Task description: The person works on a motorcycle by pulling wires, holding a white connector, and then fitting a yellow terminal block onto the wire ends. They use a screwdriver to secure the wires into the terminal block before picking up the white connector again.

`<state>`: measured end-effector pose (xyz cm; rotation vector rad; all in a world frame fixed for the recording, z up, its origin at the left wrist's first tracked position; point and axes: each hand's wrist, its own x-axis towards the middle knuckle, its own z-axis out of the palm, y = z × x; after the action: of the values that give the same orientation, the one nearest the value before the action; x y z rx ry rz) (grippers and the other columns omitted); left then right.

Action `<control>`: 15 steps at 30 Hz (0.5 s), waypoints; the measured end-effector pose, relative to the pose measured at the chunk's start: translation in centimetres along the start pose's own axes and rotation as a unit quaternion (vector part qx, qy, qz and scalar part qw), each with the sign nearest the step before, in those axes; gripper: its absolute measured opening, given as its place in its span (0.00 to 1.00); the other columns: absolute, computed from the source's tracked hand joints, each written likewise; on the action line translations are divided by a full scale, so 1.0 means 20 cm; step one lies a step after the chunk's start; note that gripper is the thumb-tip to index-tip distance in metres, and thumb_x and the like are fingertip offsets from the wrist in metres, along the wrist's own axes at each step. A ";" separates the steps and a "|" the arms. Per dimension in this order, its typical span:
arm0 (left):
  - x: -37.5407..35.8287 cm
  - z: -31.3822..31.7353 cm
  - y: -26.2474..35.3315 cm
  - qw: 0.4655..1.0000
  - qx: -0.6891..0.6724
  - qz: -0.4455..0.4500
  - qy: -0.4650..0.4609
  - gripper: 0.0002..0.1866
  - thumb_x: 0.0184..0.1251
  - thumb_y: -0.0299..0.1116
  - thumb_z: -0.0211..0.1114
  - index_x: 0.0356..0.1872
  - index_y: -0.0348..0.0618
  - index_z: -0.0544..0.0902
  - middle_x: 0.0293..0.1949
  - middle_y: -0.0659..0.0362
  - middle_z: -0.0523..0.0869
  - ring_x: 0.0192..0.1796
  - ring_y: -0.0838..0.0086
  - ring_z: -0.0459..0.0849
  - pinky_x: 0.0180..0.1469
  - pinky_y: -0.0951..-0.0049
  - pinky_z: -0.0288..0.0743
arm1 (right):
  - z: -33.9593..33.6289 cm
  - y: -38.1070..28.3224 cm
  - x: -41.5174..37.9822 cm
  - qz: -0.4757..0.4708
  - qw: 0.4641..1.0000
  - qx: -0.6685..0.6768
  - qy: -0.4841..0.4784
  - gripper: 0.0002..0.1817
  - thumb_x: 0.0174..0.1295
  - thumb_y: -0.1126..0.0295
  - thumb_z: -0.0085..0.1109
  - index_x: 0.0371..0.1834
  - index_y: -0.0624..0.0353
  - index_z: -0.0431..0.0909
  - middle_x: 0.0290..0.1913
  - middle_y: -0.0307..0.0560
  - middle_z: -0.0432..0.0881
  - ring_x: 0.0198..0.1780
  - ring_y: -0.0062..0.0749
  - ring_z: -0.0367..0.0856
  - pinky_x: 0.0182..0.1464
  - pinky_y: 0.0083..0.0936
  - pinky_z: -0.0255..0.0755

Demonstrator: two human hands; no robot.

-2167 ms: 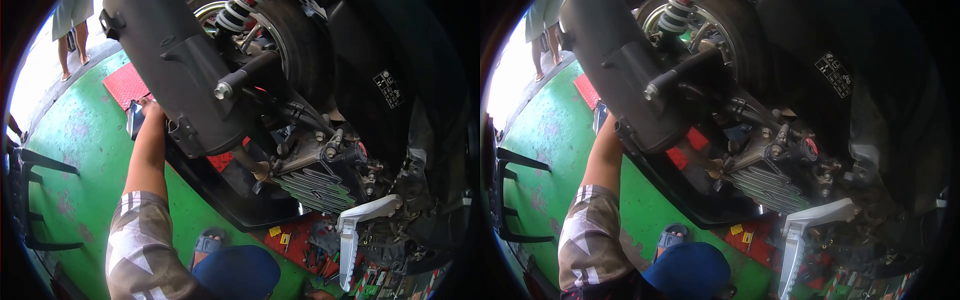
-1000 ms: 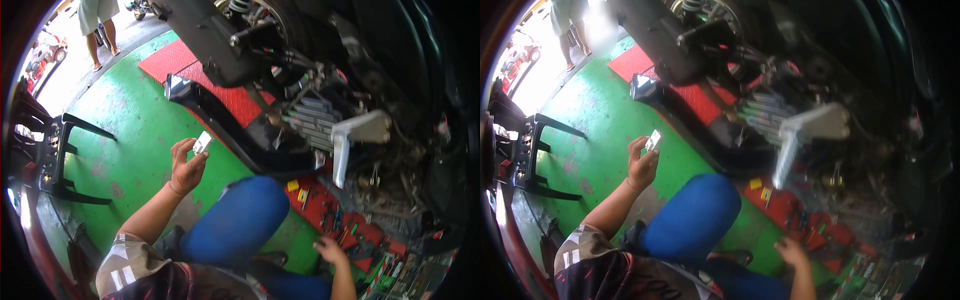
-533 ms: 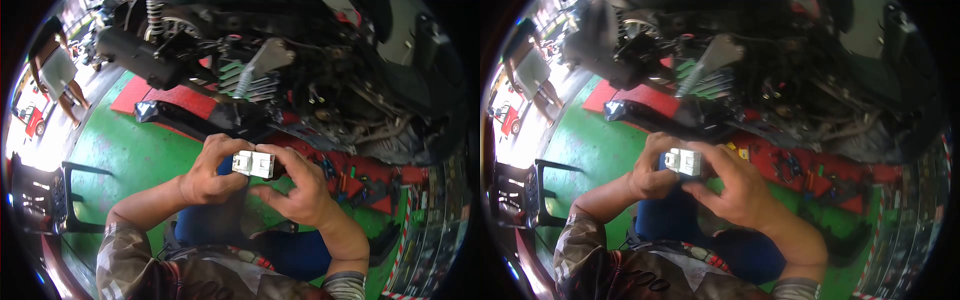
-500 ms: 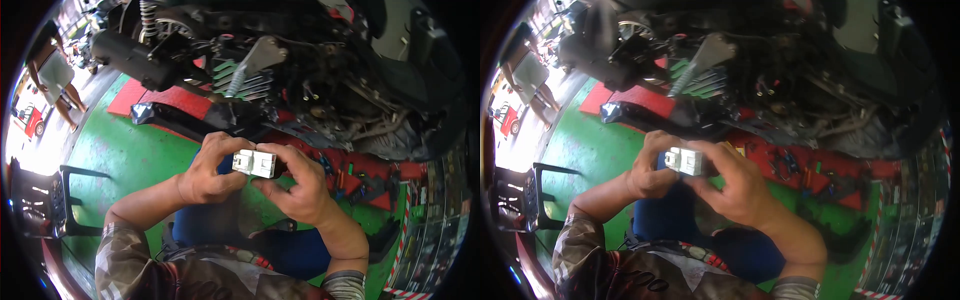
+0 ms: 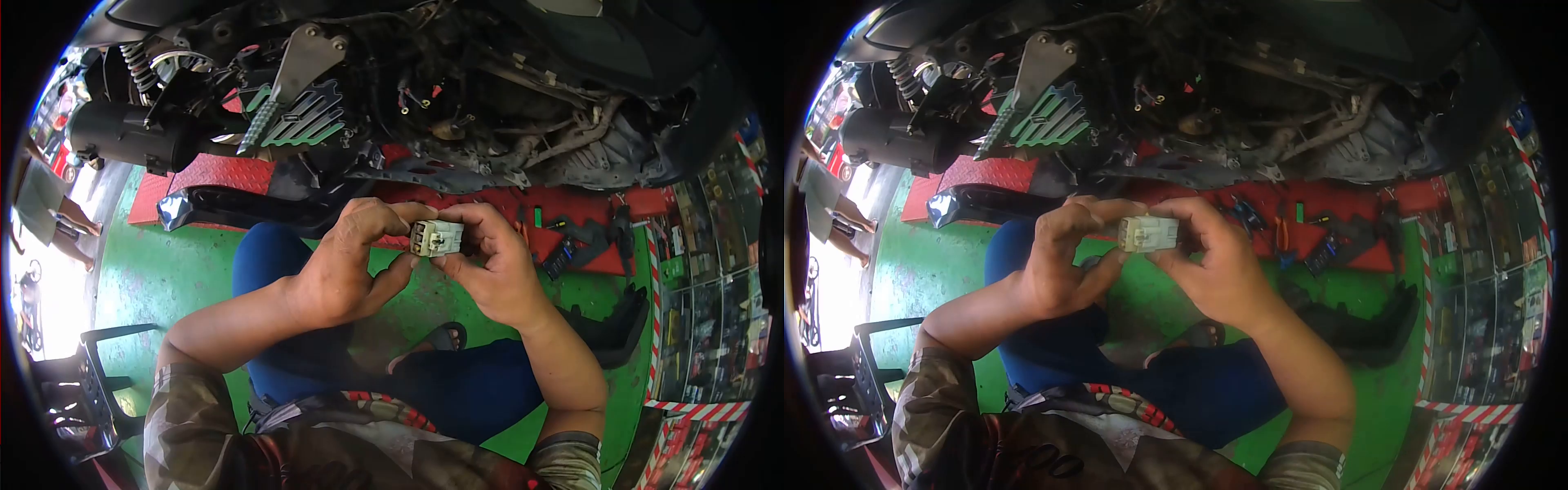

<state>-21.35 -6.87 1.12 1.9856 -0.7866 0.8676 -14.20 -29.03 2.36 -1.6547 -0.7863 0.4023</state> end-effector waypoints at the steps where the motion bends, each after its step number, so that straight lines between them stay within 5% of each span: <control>1: 0.00 0.02 -0.01 1.000 -0.003 0.001 -0.001 0.30 0.54 0.13 0.73 0.56 0.38 0.69 0.58 0.42 0.85 0.51 0.56 0.85 0.56 0.56 0.75 | 0.00 0.01 0.00 -0.005 1.000 0.001 0.006 0.23 0.67 0.80 0.69 0.63 0.62 0.73 0.53 0.42 0.85 0.55 0.25 0.84 0.58 0.25 0.78; 13: 0.00 0.10 -0.09 0.997 -0.022 -0.078 -0.004 0.33 0.55 0.15 0.71 0.64 0.34 0.70 0.57 0.46 0.84 0.53 0.52 0.85 0.58 0.58 0.77 | -0.03 0.11 0.00 -0.014 0.996 -0.059 0.063 0.22 0.64 0.80 0.71 0.60 0.61 0.75 0.50 0.41 0.86 0.52 0.22 0.84 0.53 0.22 0.78; 15: 0.03 0.08 -0.12 0.991 -0.015 -0.108 -0.072 0.34 0.56 0.17 0.71 0.66 0.35 0.69 0.56 0.46 0.84 0.53 0.52 0.85 0.57 0.56 0.78 | -0.03 0.12 -0.01 -0.008 0.993 -0.092 0.075 0.22 0.63 0.80 0.71 0.59 0.62 0.75 0.48 0.40 0.86 0.49 0.20 0.85 0.50 0.21 0.78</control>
<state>-18.67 -7.22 -0.05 2.0791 -0.6439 0.5893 -13.22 -29.70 0.15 -1.8264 -0.7410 0.1952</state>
